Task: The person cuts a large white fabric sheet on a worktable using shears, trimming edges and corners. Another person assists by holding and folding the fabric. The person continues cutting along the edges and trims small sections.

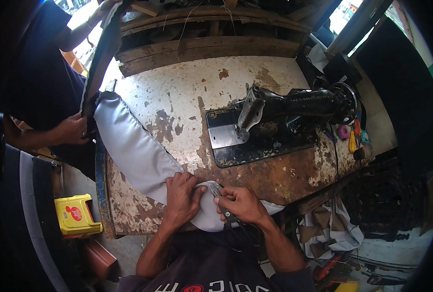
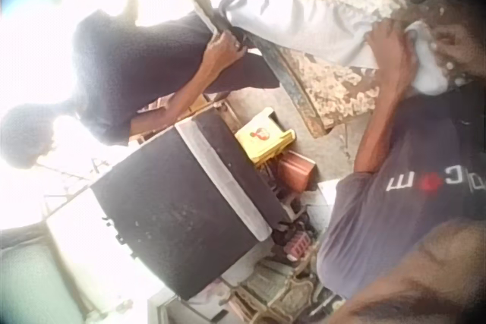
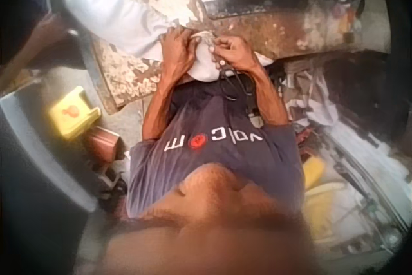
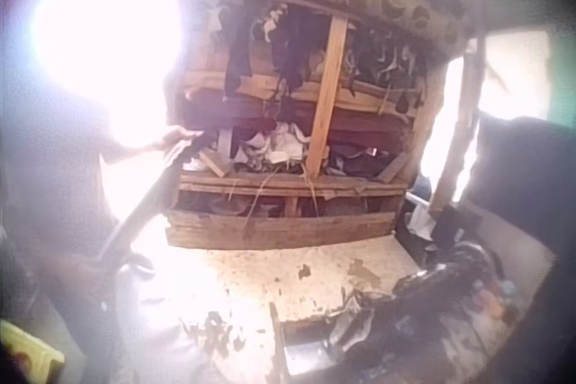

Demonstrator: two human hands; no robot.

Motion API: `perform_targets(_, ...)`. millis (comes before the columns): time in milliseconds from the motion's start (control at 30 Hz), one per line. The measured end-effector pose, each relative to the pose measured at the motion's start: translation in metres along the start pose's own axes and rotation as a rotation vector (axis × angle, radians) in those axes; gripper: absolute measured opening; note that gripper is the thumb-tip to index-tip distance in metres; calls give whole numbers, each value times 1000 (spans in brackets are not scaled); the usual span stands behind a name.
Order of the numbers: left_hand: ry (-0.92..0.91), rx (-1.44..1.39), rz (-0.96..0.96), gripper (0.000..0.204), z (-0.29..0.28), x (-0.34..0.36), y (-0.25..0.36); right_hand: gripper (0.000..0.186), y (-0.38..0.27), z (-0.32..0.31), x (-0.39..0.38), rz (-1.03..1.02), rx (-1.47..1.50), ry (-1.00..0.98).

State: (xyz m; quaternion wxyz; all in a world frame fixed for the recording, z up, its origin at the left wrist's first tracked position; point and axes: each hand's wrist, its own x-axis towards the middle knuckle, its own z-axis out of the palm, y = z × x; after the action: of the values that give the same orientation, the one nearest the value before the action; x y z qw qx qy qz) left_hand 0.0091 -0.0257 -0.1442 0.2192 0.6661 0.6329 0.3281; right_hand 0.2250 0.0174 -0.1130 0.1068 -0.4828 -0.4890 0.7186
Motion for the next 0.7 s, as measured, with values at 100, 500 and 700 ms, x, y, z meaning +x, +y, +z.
perform_targets(100, -18, 7, -13, 16, -2, 1, 1, 23, -2, 0, 1, 9, 20, -18)
perform_targets(500, -25, 18, -10, 19, -3, 1, 1, 25, -2, -2, 3, 4, 26, -59)
perform_targets(700, -12, 12, 8, 17, -5, 2, 3, 24, -6, 0, 1, 16, 25, -27)
